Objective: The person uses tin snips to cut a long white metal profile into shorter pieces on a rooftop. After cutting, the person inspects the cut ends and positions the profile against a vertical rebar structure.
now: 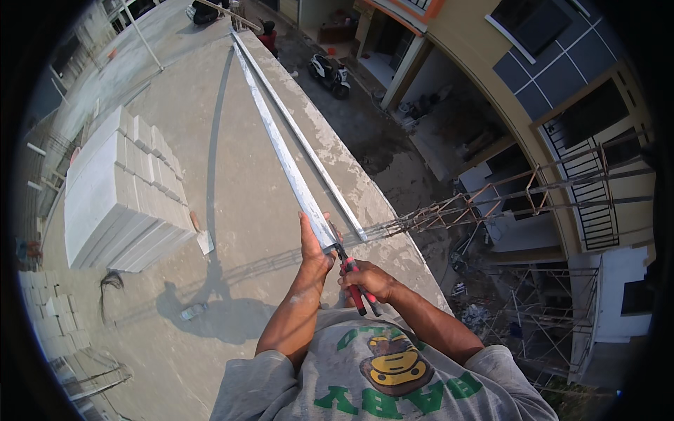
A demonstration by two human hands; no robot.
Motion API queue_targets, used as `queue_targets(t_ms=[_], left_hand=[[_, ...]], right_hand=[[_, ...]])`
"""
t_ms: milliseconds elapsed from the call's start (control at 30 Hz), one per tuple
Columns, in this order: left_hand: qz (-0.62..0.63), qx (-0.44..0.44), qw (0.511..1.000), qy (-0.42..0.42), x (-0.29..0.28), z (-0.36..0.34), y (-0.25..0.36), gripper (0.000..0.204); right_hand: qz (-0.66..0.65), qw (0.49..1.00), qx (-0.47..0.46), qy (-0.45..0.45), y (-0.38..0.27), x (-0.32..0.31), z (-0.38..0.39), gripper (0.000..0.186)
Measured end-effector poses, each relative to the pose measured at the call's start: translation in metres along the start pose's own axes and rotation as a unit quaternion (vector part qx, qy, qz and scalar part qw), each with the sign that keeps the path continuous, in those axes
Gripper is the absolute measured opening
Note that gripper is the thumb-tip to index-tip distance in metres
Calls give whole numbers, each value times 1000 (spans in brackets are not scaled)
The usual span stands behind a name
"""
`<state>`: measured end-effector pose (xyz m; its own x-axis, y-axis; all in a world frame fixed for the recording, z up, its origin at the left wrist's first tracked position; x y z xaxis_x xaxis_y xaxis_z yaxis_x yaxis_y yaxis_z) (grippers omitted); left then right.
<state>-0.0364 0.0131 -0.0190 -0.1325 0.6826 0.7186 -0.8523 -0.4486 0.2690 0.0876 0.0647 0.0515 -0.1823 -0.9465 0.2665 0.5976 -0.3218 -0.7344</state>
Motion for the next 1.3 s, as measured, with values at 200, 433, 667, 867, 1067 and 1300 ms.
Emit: queue_targets(t_ms=[200,433,667,867,1067,1300], left_hand=[[-3,4,1000,0,2,6,4,81],[-1,-10,1000,18,-5,4,0,85],[-2,-14,1000,16,-9,1,-3,85],[5,-22,1000,8,-4,0,-3,82],[-2,-9,1000,-11,4,3,2,82],[-11,-6,1000,6,5,7,8,83]], right_hand=[[-32,999,7,-9,-4,3,2,30],[-43,999,18,0,-3,9,3,28],[-11,999,44,20,0,3,2,25],[62,998,16,-6,-2,-7,-3,29],[-4,999,1,-45,-1,-6,-6,34],[-67,995,-5,-69,-6,0,-5,29]])
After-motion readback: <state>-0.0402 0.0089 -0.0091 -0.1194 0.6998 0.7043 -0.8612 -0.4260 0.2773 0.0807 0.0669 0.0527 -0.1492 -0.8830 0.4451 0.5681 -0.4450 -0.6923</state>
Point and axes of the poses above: each hand's wrist, its own z-axis away from the middle knuckle, its own x-axis out of the palm, y = z × x, the point moved 6 cm from there along -z, towards the middle knuckle, and after that the axes turned 9 degrees about -x, right-handed, at the moved point
